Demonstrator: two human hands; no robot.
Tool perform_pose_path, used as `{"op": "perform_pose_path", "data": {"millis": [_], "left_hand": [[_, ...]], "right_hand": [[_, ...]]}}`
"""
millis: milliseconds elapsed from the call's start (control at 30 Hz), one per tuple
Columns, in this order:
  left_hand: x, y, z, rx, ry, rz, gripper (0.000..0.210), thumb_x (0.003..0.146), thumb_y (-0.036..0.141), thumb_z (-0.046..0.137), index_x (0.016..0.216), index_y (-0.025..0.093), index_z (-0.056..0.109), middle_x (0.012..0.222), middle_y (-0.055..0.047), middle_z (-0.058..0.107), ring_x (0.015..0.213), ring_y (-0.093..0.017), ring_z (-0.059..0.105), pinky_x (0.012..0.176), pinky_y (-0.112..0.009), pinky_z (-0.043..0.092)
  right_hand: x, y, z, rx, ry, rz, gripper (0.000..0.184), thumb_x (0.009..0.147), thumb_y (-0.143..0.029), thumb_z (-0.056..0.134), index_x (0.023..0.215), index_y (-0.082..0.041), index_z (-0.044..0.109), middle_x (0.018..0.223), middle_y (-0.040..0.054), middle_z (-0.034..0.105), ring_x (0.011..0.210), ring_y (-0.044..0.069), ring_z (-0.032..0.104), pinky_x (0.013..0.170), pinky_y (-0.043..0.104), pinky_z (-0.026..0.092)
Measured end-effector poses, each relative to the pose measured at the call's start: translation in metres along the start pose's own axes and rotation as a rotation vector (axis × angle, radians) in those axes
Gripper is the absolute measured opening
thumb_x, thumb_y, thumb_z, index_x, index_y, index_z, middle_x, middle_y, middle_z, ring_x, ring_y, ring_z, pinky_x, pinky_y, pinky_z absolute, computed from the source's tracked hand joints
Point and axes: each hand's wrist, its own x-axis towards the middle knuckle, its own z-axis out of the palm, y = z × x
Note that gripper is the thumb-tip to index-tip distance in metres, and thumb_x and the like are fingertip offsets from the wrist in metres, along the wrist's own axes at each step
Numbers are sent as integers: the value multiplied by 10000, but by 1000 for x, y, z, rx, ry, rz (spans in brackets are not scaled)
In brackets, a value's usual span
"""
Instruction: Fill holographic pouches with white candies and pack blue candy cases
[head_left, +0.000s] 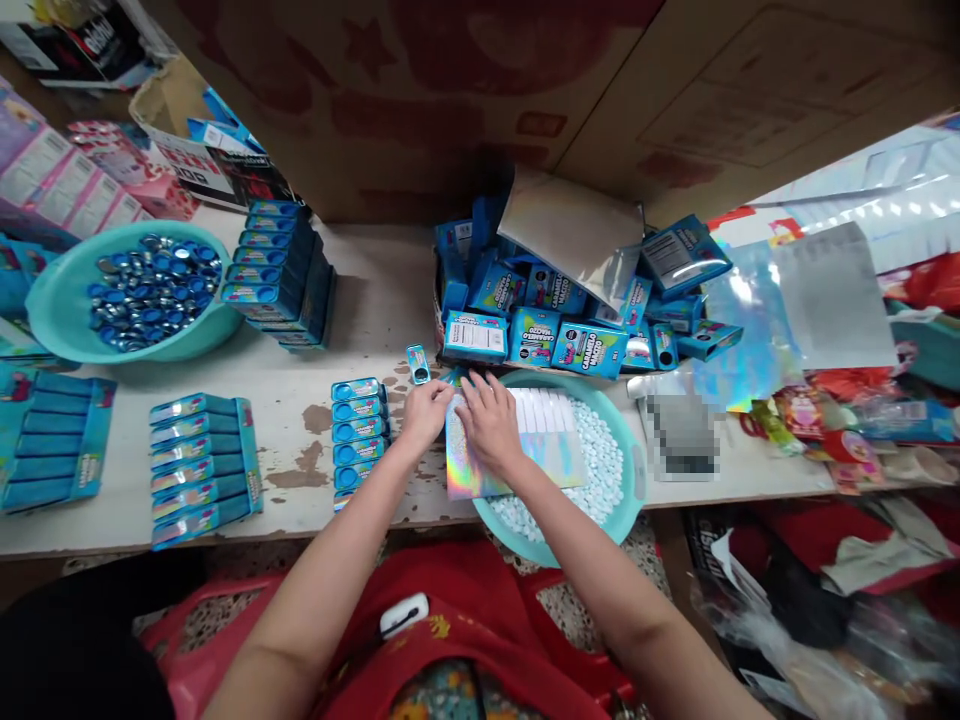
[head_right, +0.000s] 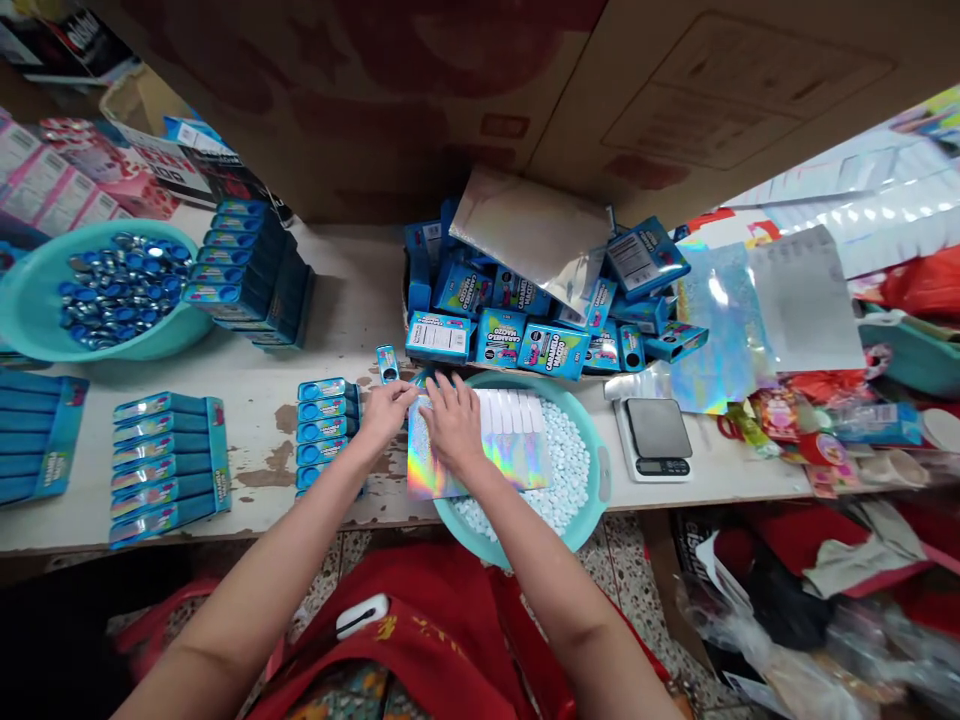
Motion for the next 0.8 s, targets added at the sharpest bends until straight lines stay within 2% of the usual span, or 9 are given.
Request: {"op": "perform_pose_path", "data": {"millis": [100,200,333,400,467,533,600,700,800], "left_hand": [[-2,-2,5,-10,26,-20,225,790,308,510,801,158,677,756,-25,667,717,-155,569,644,-245,420],[-5,-2,5,14,12,-11,219,802,296,497,794,161,669,775,-25,673,732,-158,571,652,-247,413],[-9,3,2,108,22,-12,213,815,272,483,811,167,668,777,-27,673,717,-159,559,641,-251,387],[-11,5,1,132,25,5,206,813,252,481,820,168,669,785,-29,672,723,-159,557,646,-250,381],[-12,6,1,132,22,19,205,810,237,478,825,167,671,797,-33,674,731,-161,559,648,-249,379],[-12,6,0,129,16,29,213,815,245,476,834,167,673,806,-38,678,733,-165,559,646,-252,378],[-12,6,0,129,8,38,217,821,265,481,834,171,676,810,-40,682,731,-166,558,650,-257,378],[-10,5,-1,123,-6,30,202,815,265,500,807,168,677,801,-41,685,725,-165,560,656,-257,382],[-8,3,-2,116,-9,15,189,809,233,498,789,161,671,789,-41,681,722,-162,563,650,-252,384]], "right_hand": [[-16,-1,0,-3,-3,-34,358,926,-261,470,1278,-210,511,1388,95,474,1337,287,317,1051,497,290],[-26,-1,-8,34,37,-40,230,904,-273,510,1098,-197,609,1293,105,553,1273,275,405,1016,461,345],[-26,-5,-37,61,43,2,150,911,-266,497,904,-198,631,926,83,667,938,234,584,842,384,443],[-23,-9,-52,76,71,27,166,924,-284,481,930,-199,624,843,64,654,840,213,587,792,355,454],[-19,-12,-60,67,120,23,215,924,-320,489,1055,-195,605,975,84,650,942,223,572,850,365,449],[-14,-12,-54,22,130,-7,330,914,-346,507,1203,-194,551,1201,117,585,1121,250,506,949,406,410],[-10,-11,-37,-39,70,-26,408,906,-351,518,1287,-208,502,1357,122,486,1249,281,416,1001,453,366],[-14,-8,-6,-100,-36,-23,427,920,-309,491,1333,-206,464,1403,109,456,1324,310,342,1017,495,335],[-27,-8,9,-96,-25,-36,393,934,-262,454,1318,-184,476,1402,109,462,1343,294,328,1029,486,327]]}}
